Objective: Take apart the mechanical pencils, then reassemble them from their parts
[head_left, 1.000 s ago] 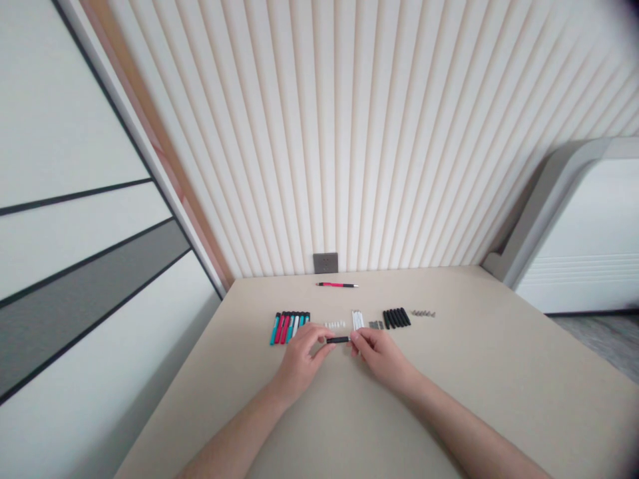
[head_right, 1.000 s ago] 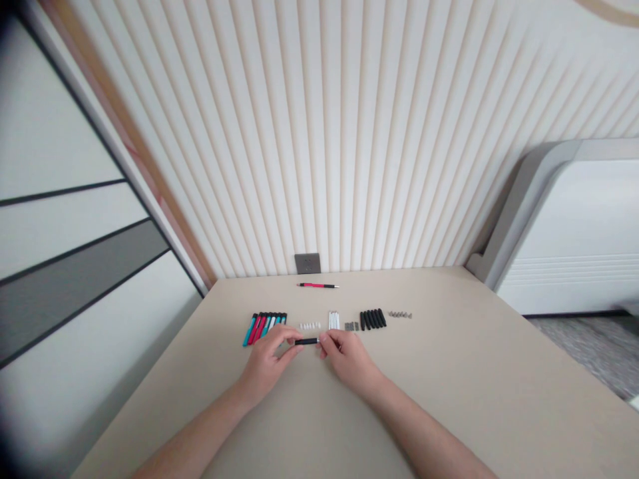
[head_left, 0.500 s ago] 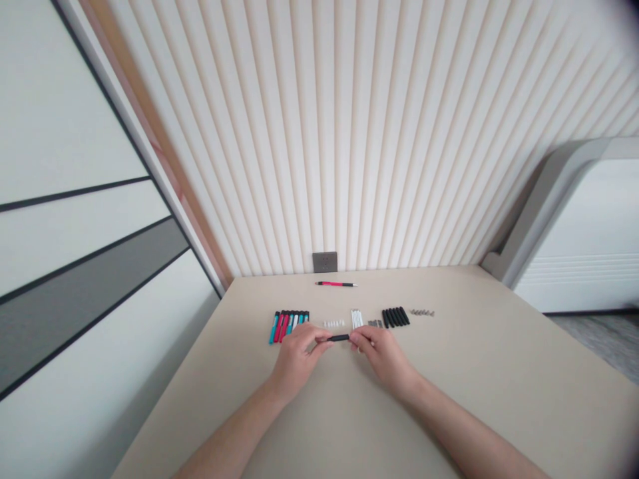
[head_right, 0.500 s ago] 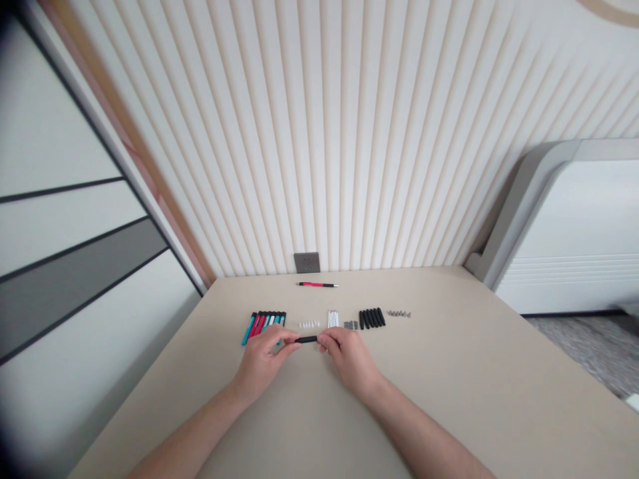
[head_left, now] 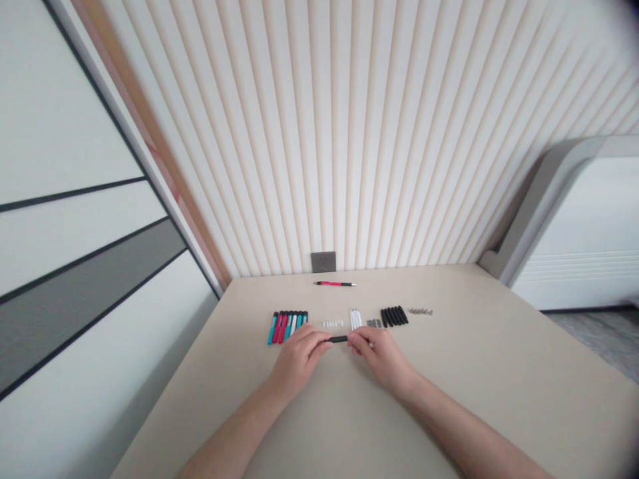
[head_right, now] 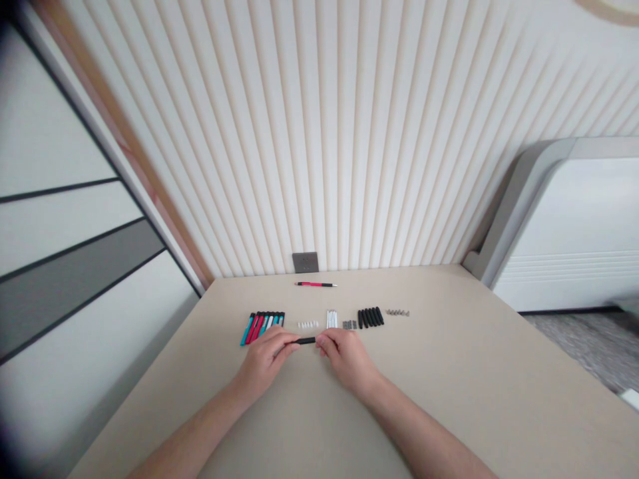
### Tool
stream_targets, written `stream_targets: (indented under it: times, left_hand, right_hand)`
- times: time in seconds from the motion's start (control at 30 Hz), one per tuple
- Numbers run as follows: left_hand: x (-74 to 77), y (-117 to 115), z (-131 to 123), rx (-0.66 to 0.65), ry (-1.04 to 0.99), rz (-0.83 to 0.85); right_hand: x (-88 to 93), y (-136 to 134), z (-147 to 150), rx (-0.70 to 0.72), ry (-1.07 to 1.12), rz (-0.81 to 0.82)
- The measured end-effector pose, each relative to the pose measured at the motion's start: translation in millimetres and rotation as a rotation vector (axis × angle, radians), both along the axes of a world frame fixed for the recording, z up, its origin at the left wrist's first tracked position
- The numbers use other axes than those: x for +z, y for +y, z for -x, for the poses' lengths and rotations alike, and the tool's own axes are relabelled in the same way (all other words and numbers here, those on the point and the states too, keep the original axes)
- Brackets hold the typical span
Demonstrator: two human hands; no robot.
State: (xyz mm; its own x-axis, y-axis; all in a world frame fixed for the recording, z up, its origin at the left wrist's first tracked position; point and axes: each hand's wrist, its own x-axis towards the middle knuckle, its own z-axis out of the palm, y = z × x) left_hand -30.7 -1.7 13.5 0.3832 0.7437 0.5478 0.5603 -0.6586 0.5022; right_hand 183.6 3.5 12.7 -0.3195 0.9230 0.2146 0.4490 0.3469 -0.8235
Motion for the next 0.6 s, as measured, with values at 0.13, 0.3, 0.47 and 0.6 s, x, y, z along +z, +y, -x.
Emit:
stream_targets:
  times: [0.13,0.3,0.47,0.6]
  left_hand:
    - [-2.3,0,1,0.002,0.002,-0.03]
    - [-2.6,-2,-1,0.004,-0.042,-0.057]
    - [6.3,-5,-4,0.034,-0.049,-0.019]
    - [9.4,-6,-5,0.064,-0.081,0.014]
  right_hand:
    - [1.8,-1,-1,0.004,-0.011,-0.034]
    - [3.3,-2,-1,-0.009,-0.003,-0.06]
    - [6.7,-5,1,0.017,0.001,-0.096]
    - [8.9,-7,3,0.031,0.014,-0.1]
